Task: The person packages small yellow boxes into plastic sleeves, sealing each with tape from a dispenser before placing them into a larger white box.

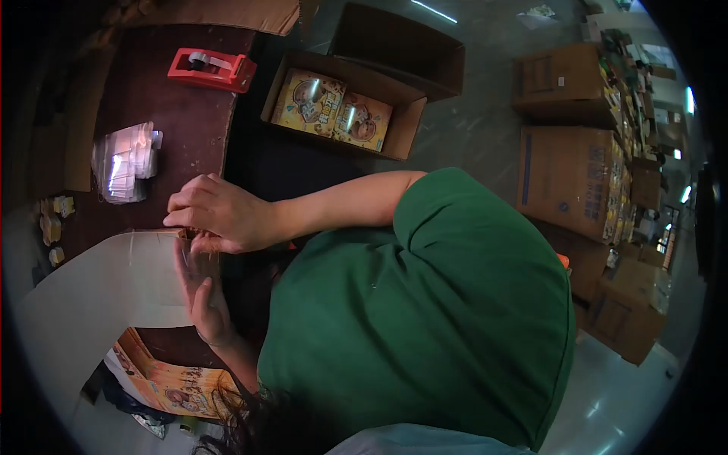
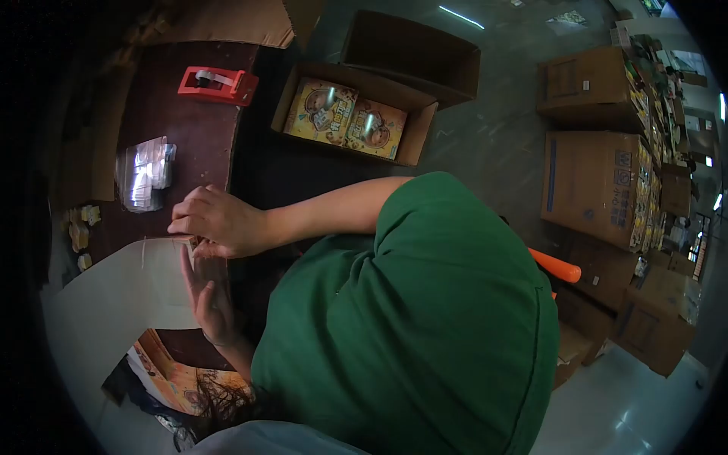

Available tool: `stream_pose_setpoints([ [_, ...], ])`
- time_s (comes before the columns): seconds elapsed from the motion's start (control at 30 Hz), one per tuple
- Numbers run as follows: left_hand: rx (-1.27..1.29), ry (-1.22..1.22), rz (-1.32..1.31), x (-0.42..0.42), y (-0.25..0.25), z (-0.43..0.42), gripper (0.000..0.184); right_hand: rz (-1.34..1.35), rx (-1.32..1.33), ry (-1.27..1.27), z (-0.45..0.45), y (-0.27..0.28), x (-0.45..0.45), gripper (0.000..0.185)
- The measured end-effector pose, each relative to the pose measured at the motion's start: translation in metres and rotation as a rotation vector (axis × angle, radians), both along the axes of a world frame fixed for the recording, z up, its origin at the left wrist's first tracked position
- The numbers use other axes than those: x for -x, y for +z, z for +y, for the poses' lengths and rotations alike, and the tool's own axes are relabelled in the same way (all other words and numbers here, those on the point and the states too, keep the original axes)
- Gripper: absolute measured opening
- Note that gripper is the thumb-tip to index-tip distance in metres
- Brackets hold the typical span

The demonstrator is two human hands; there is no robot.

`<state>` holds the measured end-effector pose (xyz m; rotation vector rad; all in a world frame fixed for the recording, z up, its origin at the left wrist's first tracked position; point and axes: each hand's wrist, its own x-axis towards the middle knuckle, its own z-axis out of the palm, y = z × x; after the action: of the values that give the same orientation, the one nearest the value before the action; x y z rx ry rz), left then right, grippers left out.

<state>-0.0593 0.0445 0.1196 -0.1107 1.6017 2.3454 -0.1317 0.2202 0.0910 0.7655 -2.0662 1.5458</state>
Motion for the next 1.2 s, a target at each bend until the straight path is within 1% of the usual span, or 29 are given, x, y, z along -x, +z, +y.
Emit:
stream_pose_setpoints([
  [0.07,0.065,-0.08,-0.132,-0.011,-0.007,0.001,0.075,0.144,-0.175,0.08,0.013,0.006,-0.003,0.034],
  [0.1,0.056,-0.144,-0.187,-0.018,-0.01,0.0,0.074,0.219,-0.266,0.122,0.02,0.006,-0.005,0.033],
  [0.23,-0.014,-0.379,-0.35,-0.046,-0.022,-0.004,0.071,-0.196,-0.248,0.46,0.042,-0.005,0.003,0.025],
  [0.27,-0.033,-0.405,-0.375,-0.05,-0.026,-0.006,0.07,-0.484,-0.08,0.643,0.042,-0.006,0.006,0.018],
  [0.33,-0.049,-0.393,-0.37,-0.049,-0.033,0.001,0.069,-0.833,0.19,0.927,0.042,-0.01,0.007,0.015],
  [0.37,-0.049,-0.348,-0.343,-0.046,-0.039,0.006,0.068,-1.006,0.325,1.065,0.044,-0.011,0.008,0.014],
  [0.4,-0.035,-0.29,-0.296,-0.04,-0.045,0.013,0.067,-1.025,0.343,1.07,0.047,-0.013,0.013,0.015],
  [0.47,-0.011,-0.157,-0.193,-0.025,-0.051,0.026,0.066,-0.594,0.249,0.542,0.043,-0.022,0.012,0.018],
  [0.5,-0.003,-0.111,-0.154,-0.021,-0.054,0.03,0.065,0.0,-0.082,0.181,0.054,-0.01,0.011,0.022],
  [0.57,0.0,-0.044,-0.106,-0.018,-0.056,0.039,0.064,-0.051,-0.061,0.231,0.036,-0.034,-0.011,0.025],
  [0.6,-0.028,0.066,-0.131,-0.024,-0.05,0.055,0.067,-0.137,0.072,0.284,0.033,-0.029,-0.018,0.021],
  [0.63,-0.055,0.174,-0.16,-0.03,-0.044,0.07,0.069,-0.198,0.008,0.345,0.038,-0.028,-0.018,0.02],
  [0.67,-0.042,-0.023,-0.082,-0.035,-0.071,0.051,0.081,-0.257,-0.055,0.406,0.045,-0.026,-0.017,0.018],
  [0.7,-0.085,0.009,-0.084,-0.037,-0.072,0.055,0.086,-0.315,-0.119,0.467,0.05,-0.021,-0.016,0.017],
  [0.77,-0.172,0.078,-0.086,-0.048,-0.072,0.071,0.097,-0.285,-0.223,0.533,0.051,-0.02,-0.014,0.016],
  [0.8,-0.228,0.093,-0.128,-0.046,-0.049,0.085,0.11,-0.267,-0.277,0.57,0.051,-0.019,-0.013,0.016],
  [0.87,-0.622,-0.06,-0.198,-0.04,-0.049,0.063,0.088,-0.228,-0.157,0.626,0.041,-0.031,-0.026,0.015],
  [0.9,-0.573,-0.074,-0.22,-0.043,-0.049,0.06,0.083,-0.204,-0.085,0.663,0.037,-0.034,-0.034,0.011],
  [0.97,-0.47,-0.072,-0.266,-0.047,-0.051,0.056,0.075,-0.357,-0.014,0.776,0.04,-0.032,-0.046,0.006],
  [1.0,-0.417,-0.058,-0.297,-0.05,-0.053,0.054,0.07,-0.405,-0.03,0.792,0.044,-0.037,-0.049,0.003],
  [1.07,-0.311,-0.004,-0.386,-0.062,-0.058,0.047,0.061,-0.633,0.066,0.646,0.044,-0.04,-0.061,0.008],
  [1.1,-0.327,0.036,-0.429,-0.064,-0.064,0.045,0.055,-0.99,0.1,0.587,0.042,-0.03,-0.061,0.011],
  [1.13,-0.344,0.065,-0.475,-0.063,-0.07,0.044,0.05,-1.086,0.432,0.488,0.027,-0.056,-0.062,0.013],
  [1.17,-0.362,0.073,-0.47,-0.065,-0.072,0.041,0.049,-1.071,0.458,0.398,0.019,-0.069,-0.051,0.02],
  [1.2,-0.383,0.076,-0.455,-0.064,-0.074,0.039,0.049,-0.919,0.339,0.307,0.012,-0.07,-0.039,0.026],
])
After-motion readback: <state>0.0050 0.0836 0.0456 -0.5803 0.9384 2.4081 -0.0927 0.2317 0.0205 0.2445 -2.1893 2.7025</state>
